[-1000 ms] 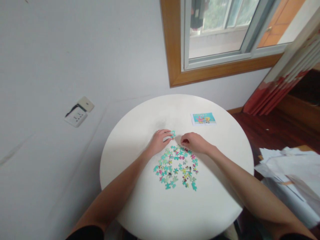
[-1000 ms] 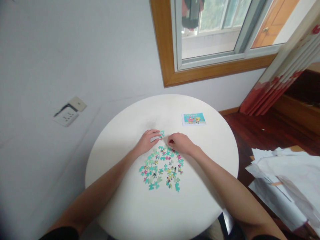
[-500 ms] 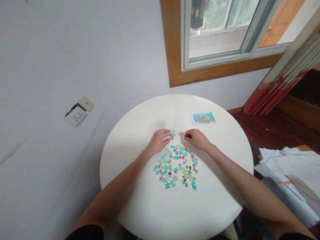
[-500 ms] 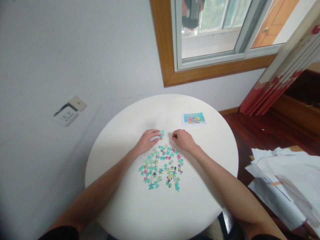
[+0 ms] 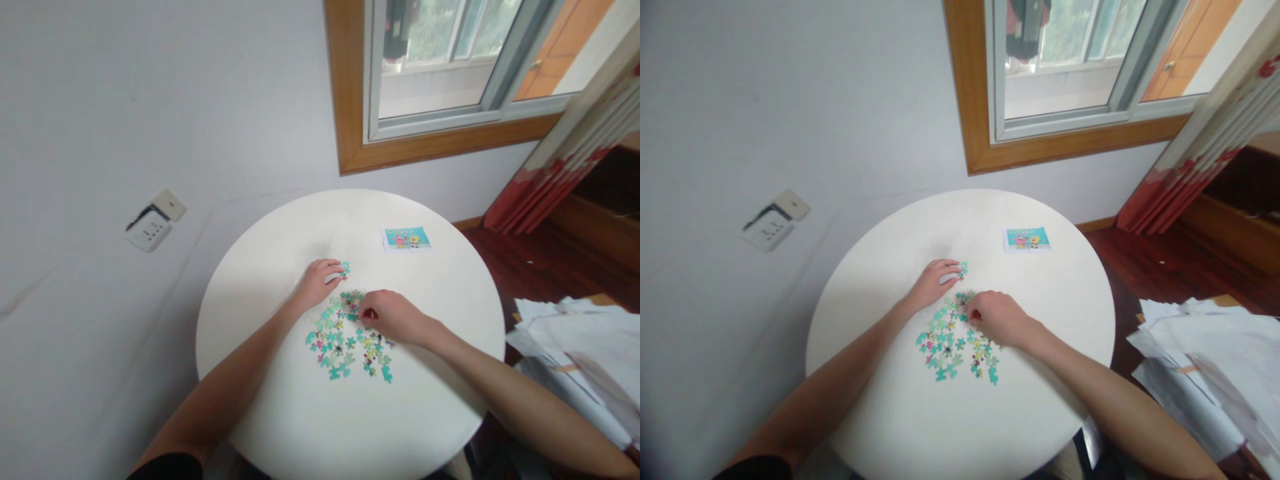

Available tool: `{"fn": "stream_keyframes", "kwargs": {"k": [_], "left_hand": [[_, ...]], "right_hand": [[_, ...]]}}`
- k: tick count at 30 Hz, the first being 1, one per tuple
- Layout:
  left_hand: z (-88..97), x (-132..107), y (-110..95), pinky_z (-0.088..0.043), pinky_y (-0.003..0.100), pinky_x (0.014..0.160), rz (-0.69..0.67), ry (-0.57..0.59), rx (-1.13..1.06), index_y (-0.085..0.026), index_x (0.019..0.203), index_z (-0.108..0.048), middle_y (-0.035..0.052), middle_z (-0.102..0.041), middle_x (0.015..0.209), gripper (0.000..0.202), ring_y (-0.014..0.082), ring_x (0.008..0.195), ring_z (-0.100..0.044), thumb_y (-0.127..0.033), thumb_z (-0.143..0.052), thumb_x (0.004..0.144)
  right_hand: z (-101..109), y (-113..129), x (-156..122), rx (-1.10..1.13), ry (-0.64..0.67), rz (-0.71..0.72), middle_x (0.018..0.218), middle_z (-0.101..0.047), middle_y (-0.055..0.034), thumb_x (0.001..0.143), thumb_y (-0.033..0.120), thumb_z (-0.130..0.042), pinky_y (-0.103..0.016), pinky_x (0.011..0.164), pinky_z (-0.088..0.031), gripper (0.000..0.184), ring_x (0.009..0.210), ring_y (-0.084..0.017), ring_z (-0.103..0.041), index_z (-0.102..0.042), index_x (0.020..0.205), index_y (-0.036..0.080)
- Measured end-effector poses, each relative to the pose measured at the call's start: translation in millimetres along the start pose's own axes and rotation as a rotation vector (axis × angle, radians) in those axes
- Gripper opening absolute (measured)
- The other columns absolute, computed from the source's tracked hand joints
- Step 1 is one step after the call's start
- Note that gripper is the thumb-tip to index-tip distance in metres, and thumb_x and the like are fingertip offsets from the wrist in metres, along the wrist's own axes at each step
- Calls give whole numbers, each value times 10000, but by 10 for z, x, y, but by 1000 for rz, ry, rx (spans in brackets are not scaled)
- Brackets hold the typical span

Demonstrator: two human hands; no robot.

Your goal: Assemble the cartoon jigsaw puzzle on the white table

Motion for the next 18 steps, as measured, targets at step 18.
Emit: {"fn": "stream_keyframes", "kwargs": {"k": [18], "left_hand": [[2,0,-22,-455,428,1037,-7,15,8,-289,1070,-737,24,-680,1216,219,222,1128,-607,-227,-653,877]], "right_hand": [[-503,-145,-480,-206,80,-261,1102,-669,-117,843,174,-635,-300,802,-464,123,1054,-258,-621,-669,960,193]]}}
Point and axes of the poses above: each hand's wrist, its own x-axis towards the middle knuckle, its own z-axis out of the back of the hand, y = z × x, the point moved 10 cm from there along x, towards the middle knuckle
